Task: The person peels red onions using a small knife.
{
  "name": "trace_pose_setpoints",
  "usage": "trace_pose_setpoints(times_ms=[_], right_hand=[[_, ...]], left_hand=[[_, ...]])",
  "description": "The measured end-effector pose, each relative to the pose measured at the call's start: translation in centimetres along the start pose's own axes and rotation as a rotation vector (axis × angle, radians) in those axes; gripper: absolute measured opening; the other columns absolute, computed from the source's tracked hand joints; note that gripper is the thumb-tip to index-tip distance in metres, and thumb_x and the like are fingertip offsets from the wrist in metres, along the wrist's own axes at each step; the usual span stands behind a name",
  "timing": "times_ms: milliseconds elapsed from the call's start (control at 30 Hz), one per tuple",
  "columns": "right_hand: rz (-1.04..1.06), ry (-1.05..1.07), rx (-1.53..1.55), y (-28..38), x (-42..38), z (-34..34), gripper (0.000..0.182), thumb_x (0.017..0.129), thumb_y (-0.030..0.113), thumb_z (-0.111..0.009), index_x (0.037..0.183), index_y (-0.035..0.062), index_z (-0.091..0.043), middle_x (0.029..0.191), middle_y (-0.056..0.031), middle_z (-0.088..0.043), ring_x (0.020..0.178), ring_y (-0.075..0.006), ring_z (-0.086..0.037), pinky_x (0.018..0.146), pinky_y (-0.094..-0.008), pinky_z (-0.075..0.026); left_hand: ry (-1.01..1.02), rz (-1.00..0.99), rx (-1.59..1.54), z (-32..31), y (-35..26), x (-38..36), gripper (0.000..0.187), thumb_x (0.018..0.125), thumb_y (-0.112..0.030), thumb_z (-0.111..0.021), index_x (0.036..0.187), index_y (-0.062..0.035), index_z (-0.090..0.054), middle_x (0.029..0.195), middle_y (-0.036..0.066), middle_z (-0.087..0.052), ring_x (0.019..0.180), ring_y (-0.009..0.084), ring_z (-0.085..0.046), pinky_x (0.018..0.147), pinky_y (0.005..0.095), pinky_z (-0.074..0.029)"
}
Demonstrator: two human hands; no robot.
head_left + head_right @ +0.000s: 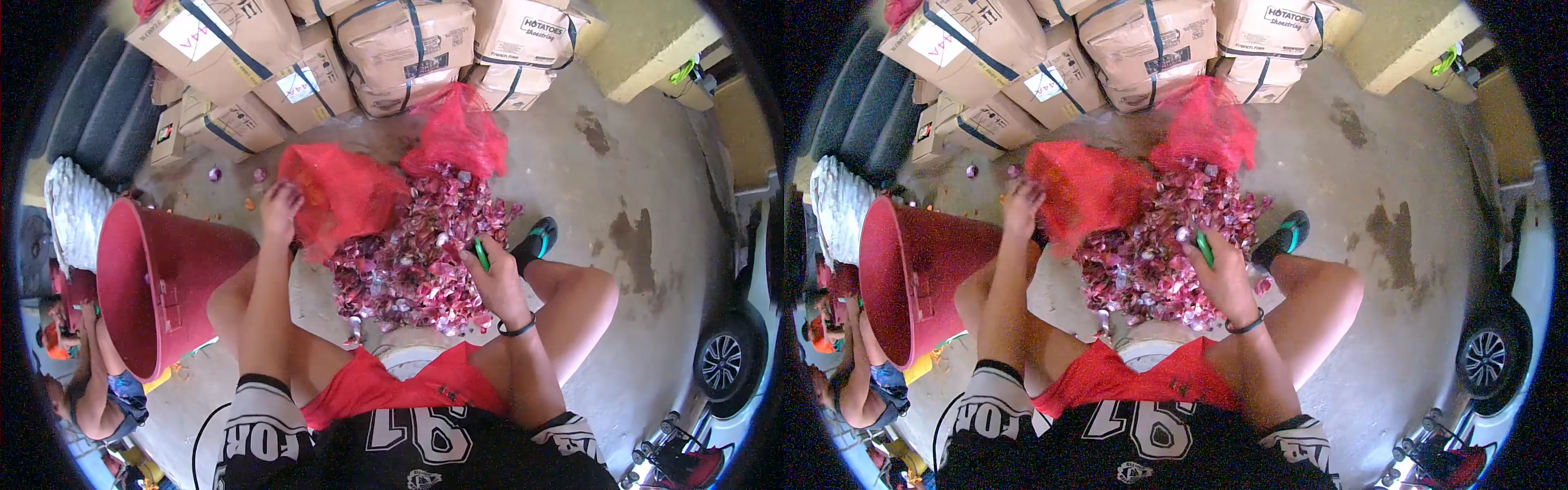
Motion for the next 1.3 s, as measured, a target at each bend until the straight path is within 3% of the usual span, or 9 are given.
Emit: trace_pose_setpoints(times_ms=[133,300,400,567,733,900,1067,1200,1300], right_hand=[[-0.095,0.049,-0.083,0.1,0.5,0.5,0.031,0.086,0.026,-0.074,0.089,0.0006,-0.055,0.066,-0.0189,-0.055,0.058,-0.0316,-0.055,0.056,-0.0411,-0.043],[-0.022,0.062,-0.154,-1.3,1.7,0.0,0.029,0.085,0.022,-0.075,0.089,0.0003,-0.056,0.072,-0.0179,-0.055,0.062,-0.0318,-0.055,0.057,-0.0390,-0.043],[-0.075,0.107,-0.091,-3.1,2.4,-0.4,0.027,0.086,0.020,-0.073,0.089,-0.0003,-0.055,0.072,-0.0185,-0.054,0.063,-0.0331,-0.055,0.058,-0.0398,-0.043],[-0.063,0.126,-0.061,-3.9,2.9,-0.5,0.028,0.085,0.013,-0.071,0.107,-0.0001,-0.059,0.080,-0.0201,-0.060,0.070,-0.0368,-0.061,0.063,-0.0406,-0.048],[-0.122,0.186,-0.076,-4.4,2.7,-0.8,0.032,0.085,0.016,-0.071,0.110,0.0002,-0.060,0.092,-0.0211,-0.065,0.084,-0.0382,-0.066,0.070,-0.0418,-0.053],[-0.060,0.212,-0.079,-4.6,2.3,-1.0,0.045,0.089,0.021,-0.068,0.126,0.0014,-0.054,0.108,-0.0229,-0.064,0.097,-0.0402,-0.065,0.081,-0.0427,-0.053],[0.006,0.210,0.003,-1.9,2.2,-0.4,0.053,0.096,0.021,-0.057,0.144,0.0054,-0.039,0.128,-0.0254,-0.056,0.115,-0.0402,-0.058,0.094,-0.0432,-0.049],[0.098,0.326,0.169,-1.3,1.0,-2.2,0.049,0.099,0.017,-0.052,0.145,0.0066,-0.039,0.135,-0.0245,-0.052,0.121,-0.0382,-0.055,0.098,-0.0421,-0.046],[0.160,0.264,0.121,0.7,-0.2,-2.1,0.044,0.098,0.015,-0.052,0.141,0.0058,-0.045,0.131,-0.0239,-0.056,0.119,-0.0374,-0.056,0.099,-0.0413,-0.046]], left_hand=[[0.043,-0.022,0.398,0.0,10.0,4.6,0.021,0.092,-0.006,-0.055,0.109,0.0015,-0.062,0.098,0.009,-0.067,0.088,0.0225,-0.065,0.080,0.0337,-0.052],[0.297,-0.254,0.969,-1.9,18.2,9.0,0.023,0.084,-0.012,-0.062,0.101,0.0018,-0.068,0.092,0.018,-0.070,0.087,0.0329,-0.069,0.075,0.0377,-0.054],[0.464,-0.338,1.341,-3.5,22.8,9.8,0.025,0.085,-0.012,-0.063,0.106,0.0005,-0.065,0.094,0.017,-0.069,0.087,0.0316,-0.068,0.075,0.0376,-0.054],[0.540,-0.129,1.724,-3.1,29.1,8.7,0.030,0.086,-0.013,-0.064,0.114,-0.0016,-0.060,0.098,0.015,-0.068,0.088,0.0293,-0.067,0.075,0.0376,-0.054],[0.475,-0.022,1.770,-1.5,31.5,7.7,0.037,0.087,-0.013,-0.065,0.122,-0.0037,-0.055,0.101,0.014,-0.066,0.088,0.0270,-0.066,0.075,0.0375,-0.054],[0.170,-0.074,1.550,0.1,29.4,7.6,0.045,0.088,-0.014,-0.066,0.130,-0.0059,-0.050,0.105,0.012,-0.065,0.089,0.0248,-0.065,0.076,0.0374,-0.054],[-0.315,-0.276,0.563,3.4,19.7,7.3,0.053,0.090,-0.014,-0.067,0.137,-0.0080,-0.045,0.108,0.010,-0.064,0.089,0.0225,-0.064,0.076,0.0373,-0.054],[-0.344,-0.135,-0.079,-2.6,5.7,-0.7,0.053,0.088,-0.011,-0.070,0.135,-0.0105,-0.047,0.109,0.006,-0.063,0.096,0.0173,-0.062,0.081,0.0346,-0.051],[-0.008,-0.078,-0.210,-7.5,0.3,-5.5,0.047,0.091,-0.006,-0.065,0.134,-0.0088,-0.046,0.111,0.007,-0.062,0.098,0.0175,-0.062,0.089,0.0367,-0.052]])
Point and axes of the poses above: each hand's wrist, its own x-axis towards the middle knuckle, its own z-axis out of the back of the hand, y = z × x, the point moved 5 cm from there along x, towards the middle knuckle
